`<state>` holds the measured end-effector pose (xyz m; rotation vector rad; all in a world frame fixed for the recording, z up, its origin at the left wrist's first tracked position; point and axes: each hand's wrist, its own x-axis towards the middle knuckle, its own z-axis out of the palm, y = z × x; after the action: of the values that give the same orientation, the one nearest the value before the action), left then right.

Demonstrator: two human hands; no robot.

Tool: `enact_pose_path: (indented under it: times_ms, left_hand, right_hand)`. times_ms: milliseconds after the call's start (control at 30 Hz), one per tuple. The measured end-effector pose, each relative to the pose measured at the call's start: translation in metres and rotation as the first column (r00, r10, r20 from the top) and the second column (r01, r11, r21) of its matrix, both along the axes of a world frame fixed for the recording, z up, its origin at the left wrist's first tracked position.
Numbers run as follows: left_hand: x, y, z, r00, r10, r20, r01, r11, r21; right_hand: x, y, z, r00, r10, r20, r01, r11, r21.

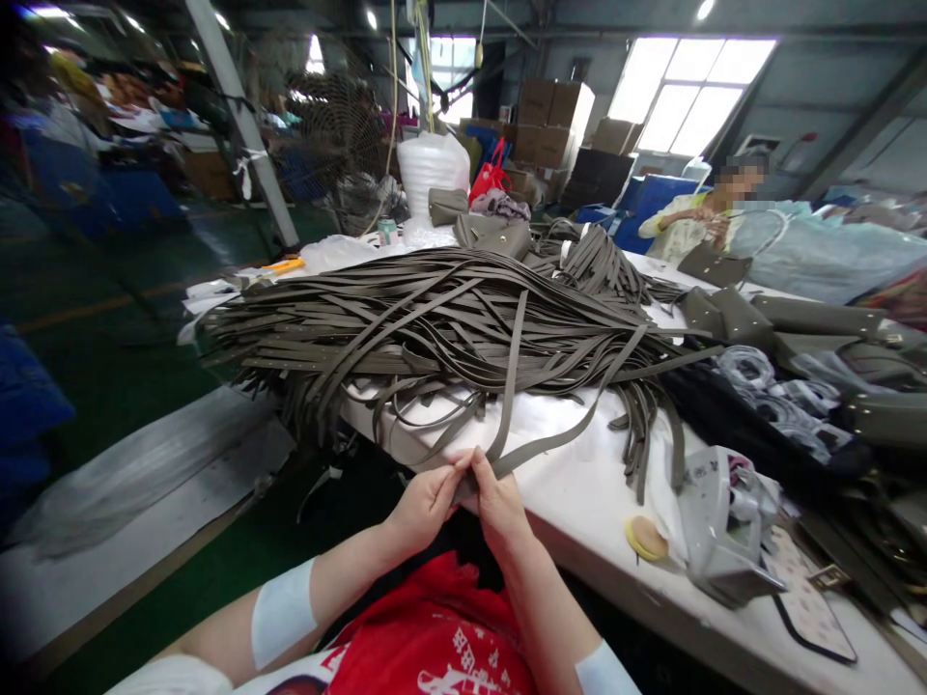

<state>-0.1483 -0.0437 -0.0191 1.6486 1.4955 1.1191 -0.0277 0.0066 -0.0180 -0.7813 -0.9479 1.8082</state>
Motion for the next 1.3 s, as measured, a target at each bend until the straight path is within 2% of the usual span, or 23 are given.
enact_pose_path:
  times_ms: [100, 200, 300, 367, 433, 600, 733, 800, 900, 1000, 1067, 1200, 1300]
  left_hand:
    - [-0.010, -0.011, -0.006, 0.997, -0.046, -0.066, 0.047, 0.999, 0.010]
    - [-0.024, -0.023, -0.020, 0.995, -0.091, -0.042, 0.085, 0.990, -0.113]
    - [-0.032, -0.028, -0.036, 0.992, -0.084, 0.095, 0.109, 0.951, -0.290]
    - [-0.033, -0.027, -0.044, 0.985, -0.076, 0.155, 0.123, 0.939, -0.321]
    - [-0.032, -0.023, -0.045, 0.983, -0.073, 0.169, 0.122, 0.947, -0.297]
    - [-0.020, -0.011, -0.032, 0.980, -0.036, 0.195, 0.085, 0.964, -0.252]
    - [-0.008, -0.002, -0.028, 0.979, 0.050, 0.199, -0.013, 0.983, -0.185]
    - [-0.006, -0.001, -0.029, 0.984, 0.068, 0.167, -0.041, 0.987, -0.157]
    - [-0.007, -0.003, -0.026, 0.991, 0.039, 0.127, -0.022, 0.991, -0.130]
    - [-0.009, -0.008, -0.015, 0.995, -0.038, 0.097, 0.048, 0.993, -0.104]
    - [-0.009, -0.009, -0.005, 0.992, -0.086, 0.088, 0.094, 0.992, -0.086]
    - [-0.008, -0.006, 0.012, 0.989, -0.126, 0.076, 0.130, 0.990, -0.053]
    - [-0.004, -0.004, 0.023, 0.992, -0.113, 0.050, 0.113, 0.994, 0.000]
  right_hand:
    - [0.030, 0.023, 0.024, 0.971, -0.093, -0.222, 0.079, 0.994, -0.070]
    - [0.061, 0.048, 0.042, 0.933, -0.180, -0.312, 0.168, 0.984, -0.067]
    - [0.070, 0.056, 0.042, 0.963, -0.180, -0.201, 0.188, 0.982, 0.022]
    - [0.064, 0.055, 0.035, 0.985, -0.130, -0.113, 0.140, 0.986, 0.085]
    - [0.054, 0.051, 0.027, 0.996, -0.086, -0.027, 0.089, 0.987, 0.134]
    - [0.020, 0.031, 0.009, 0.978, -0.121, 0.168, 0.078, 0.967, 0.243]
    - [-0.010, 0.012, -0.007, 0.995, -0.045, 0.094, 0.034, 0.993, 0.113]
    - [-0.015, 0.008, -0.010, 0.998, -0.001, 0.069, -0.005, 0.996, 0.084]
    - [-0.004, 0.012, 0.001, 1.000, 0.006, 0.010, -0.007, 0.998, 0.061]
    - [0.019, 0.021, 0.021, 0.994, -0.021, -0.111, 0.025, 0.999, 0.038]
    - [0.033, 0.028, 0.034, 0.987, 0.003, -0.159, 0.005, 0.999, 0.052]
    - [0.044, 0.034, 0.045, 0.998, -0.033, -0.060, 0.043, 0.983, 0.180]
    - [0.041, 0.025, 0.045, 0.991, -0.111, 0.073, 0.082, 0.945, 0.316]
